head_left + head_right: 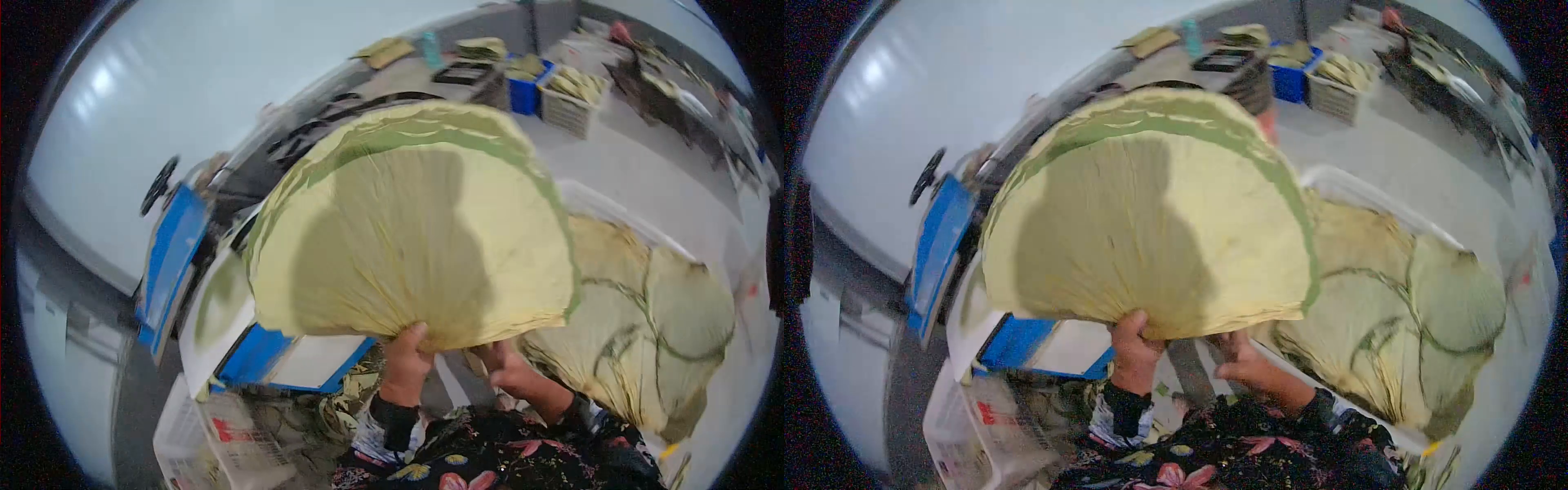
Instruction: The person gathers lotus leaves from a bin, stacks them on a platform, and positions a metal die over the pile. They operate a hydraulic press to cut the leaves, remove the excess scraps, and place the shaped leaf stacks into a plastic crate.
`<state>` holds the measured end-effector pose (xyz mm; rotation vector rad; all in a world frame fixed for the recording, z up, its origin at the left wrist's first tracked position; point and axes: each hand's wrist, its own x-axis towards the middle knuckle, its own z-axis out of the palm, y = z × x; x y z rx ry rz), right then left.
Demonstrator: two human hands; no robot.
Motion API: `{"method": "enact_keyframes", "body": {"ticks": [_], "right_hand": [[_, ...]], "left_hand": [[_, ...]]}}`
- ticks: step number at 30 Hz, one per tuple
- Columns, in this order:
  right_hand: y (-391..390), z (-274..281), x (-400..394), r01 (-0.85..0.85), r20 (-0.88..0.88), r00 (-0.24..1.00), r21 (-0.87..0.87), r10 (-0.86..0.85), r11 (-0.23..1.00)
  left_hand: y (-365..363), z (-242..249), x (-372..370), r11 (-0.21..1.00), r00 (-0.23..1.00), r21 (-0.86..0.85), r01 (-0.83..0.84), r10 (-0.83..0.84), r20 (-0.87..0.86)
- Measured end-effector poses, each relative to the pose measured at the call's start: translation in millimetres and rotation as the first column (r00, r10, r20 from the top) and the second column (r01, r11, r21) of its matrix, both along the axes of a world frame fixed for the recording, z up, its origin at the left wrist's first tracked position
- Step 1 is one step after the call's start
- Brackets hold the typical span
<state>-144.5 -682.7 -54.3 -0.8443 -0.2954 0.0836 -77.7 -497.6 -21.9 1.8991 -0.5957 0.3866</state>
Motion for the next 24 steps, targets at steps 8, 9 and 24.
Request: {"method": "enact_keyframes", "body": {"ticks": [8, 9, 24], "right_hand": [[111, 22, 69, -0.050, -0.038, 0.998, 0.146, 0.056, 0.988], [124, 30, 75, -0.122, -0.112, 0.984, 0.134, 0.138, 0.983], [341, 53, 134, -0.119, -0.299, 0.945, 0.063, 0.133, 0.991]], "left_hand": [[107, 13, -21, 0.199, 0.949, -0.976, 0.092, -0.313, 0.026], [127, -2, -20, 0.191, 0.958, -0.978, 0.088, -0.285, 0.030], [386, 62, -124, 0.522, 0.895, -0.761, -0.386, 0.010, -0.447]]}}
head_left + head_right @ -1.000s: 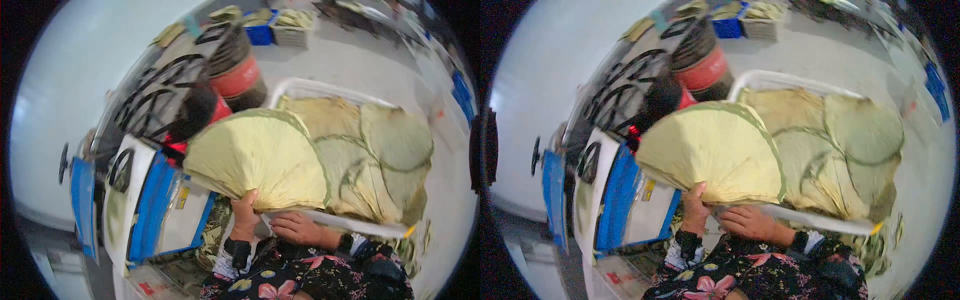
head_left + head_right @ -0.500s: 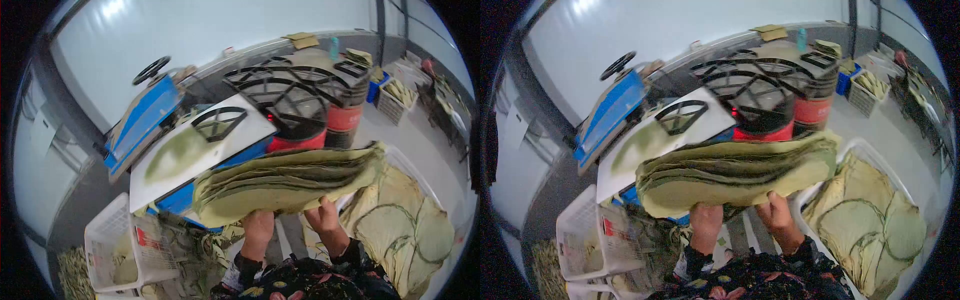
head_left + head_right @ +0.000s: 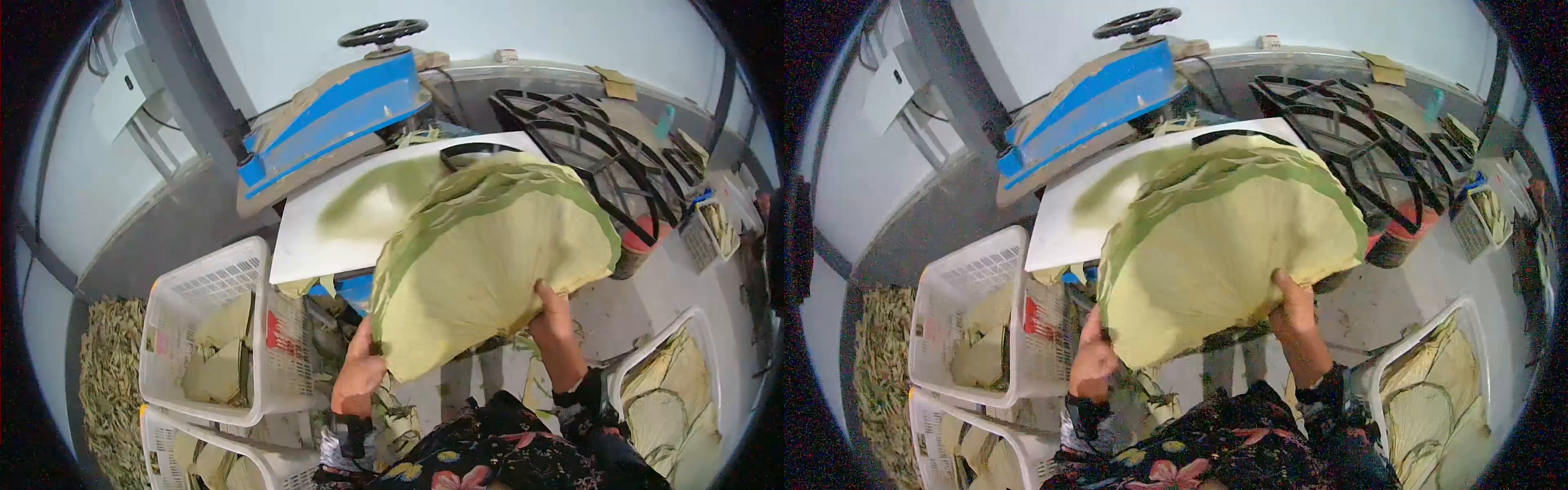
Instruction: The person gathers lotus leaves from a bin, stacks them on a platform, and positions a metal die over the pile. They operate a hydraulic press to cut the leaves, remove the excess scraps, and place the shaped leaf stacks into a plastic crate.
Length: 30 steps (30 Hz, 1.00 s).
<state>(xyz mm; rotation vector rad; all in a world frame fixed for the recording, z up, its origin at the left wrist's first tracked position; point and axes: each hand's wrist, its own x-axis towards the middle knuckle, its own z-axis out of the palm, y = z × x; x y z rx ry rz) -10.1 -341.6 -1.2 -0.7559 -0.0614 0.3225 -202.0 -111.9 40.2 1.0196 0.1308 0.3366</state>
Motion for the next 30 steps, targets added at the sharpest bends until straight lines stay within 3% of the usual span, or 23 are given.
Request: {"method": "enact_keyframes", "body": {"ticks": [1, 2, 4, 6, 8, 10, 13, 14, 16, 18, 22, 23, 28, 30], "right_hand": [[15, 1, 6, -0.030, -0.010, 1.000, -0.050, 0.029, 0.998], [29, 2, 13, -0.046, -0.018, 0.999, -0.058, 0.045, 0.997], [61, 7, 26, -0.058, 0.157, 0.985, -0.057, 0.066, 0.997], [85, 18, 44, -0.079, 0.191, 0.978, -0.043, 0.086, 0.996], [105, 21, 70, -0.303, 0.200, 0.931, -0.037, 0.304, 0.952], [127, 8, 96, -0.362, 0.252, 0.903, 0.008, 0.348, 0.932], [156, -28, 141, -0.467, 0.343, 0.837, 0.041, 0.426, 0.883], [160, -37, 139, -0.461, 0.267, 0.861, 0.054, 0.432, 0.886], [171, -32, 140, -0.460, 0.177, 0.878, 0.061, 0.444, 0.886], [174, -23, 139, -0.403, 0.185, 0.903, 0.054, 0.387, 0.914], [178, -29, 146, -0.450, 0.159, 0.883, 0.015, 0.442, 0.893], [179, -33, 144, -0.422, 0.121, 0.900, 0.003, 0.419, 0.906], [181, -16, 147, -0.479, 0.073, 0.871, -0.092, 0.486, 0.873], [184, 0, 138, -0.490, 0.169, 0.847, -0.120, 0.505, 0.863]], "left_hand": [[7, -11, 1, 0.990, 0.992, 0.129, -0.063, 0.076, -0.097], [12, -13, 5, 0.990, 0.990, 0.121, -0.077, 0.090, -0.106], [23, -11, 18, 0.940, 0.924, 0.233, -0.250, 0.304, -0.233], [38, -2, 30, 0.897, 0.890, 0.260, -0.357, 0.411, -0.196], [64, 9, 41, 0.823, 0.854, 0.375, -0.426, 0.503, -0.133], [92, 7, 59, 0.815, 0.859, 0.359, -0.455, 0.508, -0.064], [131, -47, 86, 0.764, 0.841, 0.416, -0.493, 0.540, 0.005], [138, -65, 90, 0.721, 0.819, 0.483, -0.496, 0.573, -0.014], [132, -68, 105, 0.724, 0.792, 0.442, -0.530, 0.609, -0.046], [127, -66, 111, 0.747, 0.765, 0.235, -0.622, 0.644, -0.019], [128, -70, 128, 0.755, 0.774, 0.225, -0.616, 0.633, -0.003], [127, -68, 127, 0.680, 0.748, 0.428, -0.595, 0.663, -0.014], [152, -33, 139, 0.670, 0.736, 0.401, -0.625, 0.677, 0.017], [181, -9, 138, 0.723, 0.801, 0.525, -0.448, 0.586, -0.123]]}}
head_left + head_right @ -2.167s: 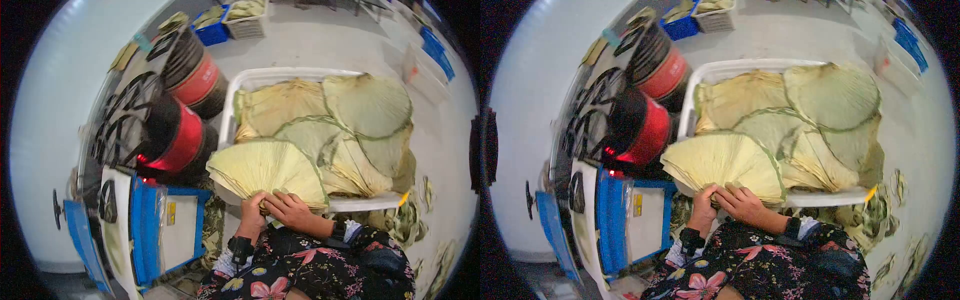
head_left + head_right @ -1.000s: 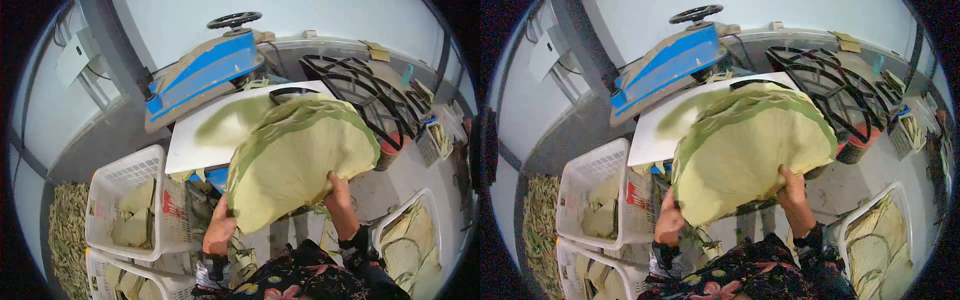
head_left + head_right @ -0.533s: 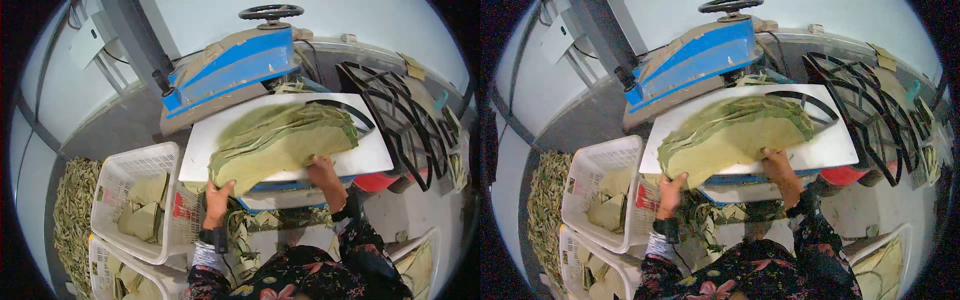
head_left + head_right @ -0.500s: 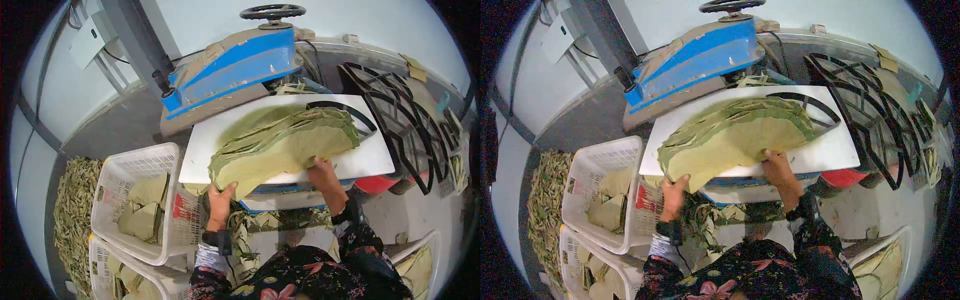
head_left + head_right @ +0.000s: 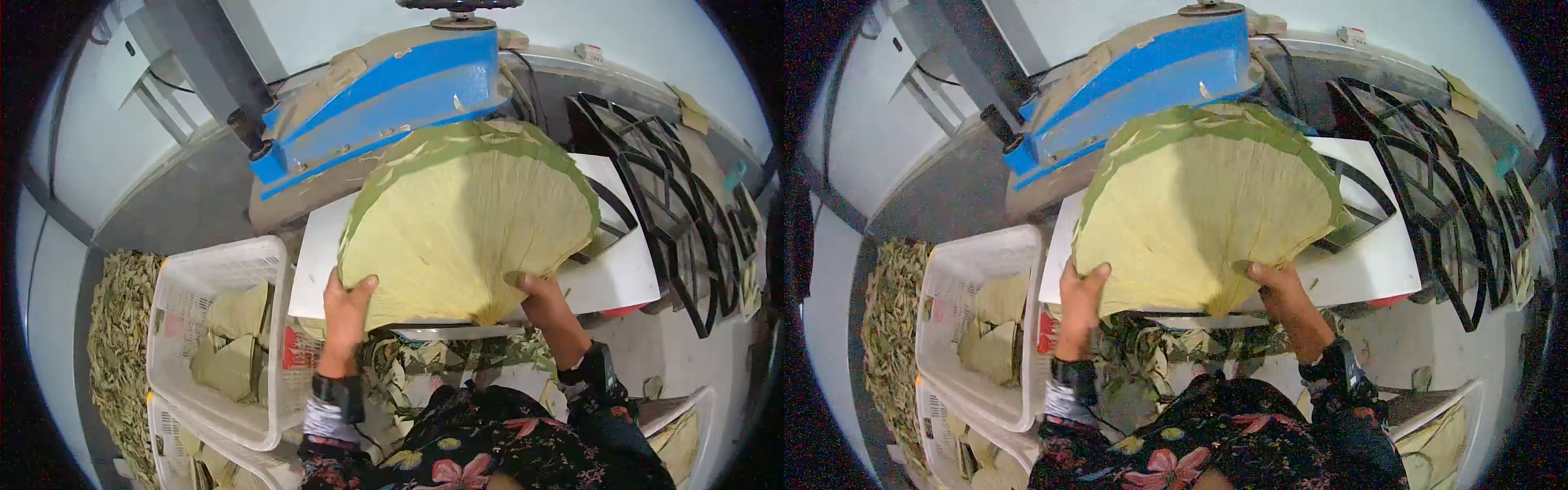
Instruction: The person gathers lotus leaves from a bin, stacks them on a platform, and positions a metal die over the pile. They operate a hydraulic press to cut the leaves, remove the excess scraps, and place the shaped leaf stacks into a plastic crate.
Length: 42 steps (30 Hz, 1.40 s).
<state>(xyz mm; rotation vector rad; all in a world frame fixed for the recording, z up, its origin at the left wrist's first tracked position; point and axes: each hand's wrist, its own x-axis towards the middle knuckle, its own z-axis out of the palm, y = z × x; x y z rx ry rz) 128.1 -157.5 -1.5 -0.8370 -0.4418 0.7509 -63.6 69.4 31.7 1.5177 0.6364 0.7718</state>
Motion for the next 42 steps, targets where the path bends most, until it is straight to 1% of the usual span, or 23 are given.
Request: {"method": "enact_keyframes", "body": {"ticks": [2, 4, 6, 8, 9, 10, 11, 15, 18, 22, 24, 25, 26, 27, 28, 30, 32, 33, 35, 36, 38, 40, 42], "right_hand": [[12, 9, -9, 0.096, -0.003, 0.995, -0.100, -0.097, 0.990], [26, 11, -9, 0.183, 0.007, 0.983, -0.200, -0.186, 0.962], [42, 0, -4, 0.366, 0.049, 0.927, -0.324, -0.371, 0.872], [48, -9, -1, 0.392, 0.062, 0.916, -0.338, -0.396, 0.855], [49, -11, 1, 0.411, 0.075, 0.908, -0.350, -0.412, 0.842], [50, -11, 2, 0.422, 0.080, 0.903, -0.351, -0.423, 0.836], [50, -12, 1, 0.441, 0.079, 0.893, -0.344, -0.443, 0.829], [46, -1, -9, 0.462, 0.028, 0.872, -0.375, -0.488, 0.804], [41, -18, 0, 0.487, 0.058, 0.856, -0.421, -0.514, 0.765], [30, -7, 7, 0.438, 0.093, 0.891, -0.430, -0.444, 0.789], [8, 13, 13, 0.202, 0.196, 0.977, -0.690, -0.090, 0.695], [-8, 17, 24, 0.201, 0.198, 0.976, -0.691, -0.086, 0.694], [-31, 20, 39, 0.427, 0.593, 0.789, -0.718, 0.161, 0.550], [-50, 23, 52, 0.650, 0.789, 0.425, -0.607, 0.444, 0.457], [-61, 30, 62, 0.803, 0.927, 0.269, -0.366, 0.262, 0.471], [-69, 55, 100, 0.919, 0.941, 0.078, -0.196, 0.330, 0.341], [-78, 45, 138, 0.930, 0.906, -0.106, -0.055, 0.409, 0.364], [-84, 33, 154, 0.922, 0.907, -0.114, -0.056, 0.406, 0.383], [-91, 10, 180, 0.766, 0.823, 0.121, -0.433, 0.555, 0.476], [-89, 9, 184, 0.749, 0.821, 0.116, -0.442, 0.559, 0.494], [-84, 13, 190, 0.744, 0.711, 0.238, -0.571, 0.662, 0.346], [-85, 20, 196, 0.738, 0.704, 0.227, -0.575, 0.673, 0.352], [-84, 53, 189, 0.712, 0.715, 0.502, -0.661, 0.486, 0.237]], "left_hand": [[28, 22, 11, 0.996, 0.993, -0.024, 0.089, -0.091, -0.071], [64, 18, 27, 0.919, 0.943, -0.252, 0.303, -0.327, -0.058], [91, -4, 49, 0.912, 0.914, -0.205, 0.356, -0.385, -0.126], [95, -10, 59, 0.897, 0.878, -0.154, 0.415, -0.439, -0.191], [81, -7, 64, 0.890, 0.860, 0.333, 0.311, -0.115, -0.497], [65, -4, 69, 0.601, 0.766, 0.743, 0.296, 0.315, -0.560], [48, -3, 69, 0.383, 0.909, 0.908, 0.168, 0.295, -0.293], [-47, -14, 75, 0.210, 0.961, 0.961, 0.179, -0.248, -0.125], [-77, -37, 85, 0.285, 0.942, 0.904, 0.319, -0.203, -0.268], [-79, -56, 100, 0.291, 0.964, 0.920, 0.262, -0.116, -0.238], [-80, -54, 100, 0.275, 0.960, 0.920, 0.280, -0.082, -0.268], [-81, -51, 101, 0.279, 0.961, 0.920, 0.277, -0.080, -0.265], [-83, -49, 102, 0.289, 0.952, 0.907, 0.306, -0.088, -0.293], [-84, -46, 103, 0.298, 0.941, 0.893, 0.337, -0.095, -0.324], [-84, -44, 104, 0.300, 0.940, 0.891, 0.340, -0.087, -0.329], [-86, -41, 107, 0.289, 0.914, 0.867, 0.406, -0.114, -0.390], [-86, -45, 109, 0.293, 0.904, 0.856, 0.425, -0.105, -0.413], [-86, -47, 109, 0.297, 0.893, 0.843, 0.448, -0.107, -0.437], [-86, -49, 111, 0.300, 0.894, 0.845, 0.443, -0.083, -0.440], [-87, -50, 110, 0.290, 0.893, 0.847, 0.446, -0.082, -0.442], [-89, -49, 108, 0.300, 0.886, 0.839, 0.455, -0.052, -0.461], [-90, -49, 110, 0.305, 0.883, 0.838, 0.452, -0.020, -0.469], [-91, -51, 108, 0.313, 0.876, 0.828, 0.464, -0.026, -0.481]]}}
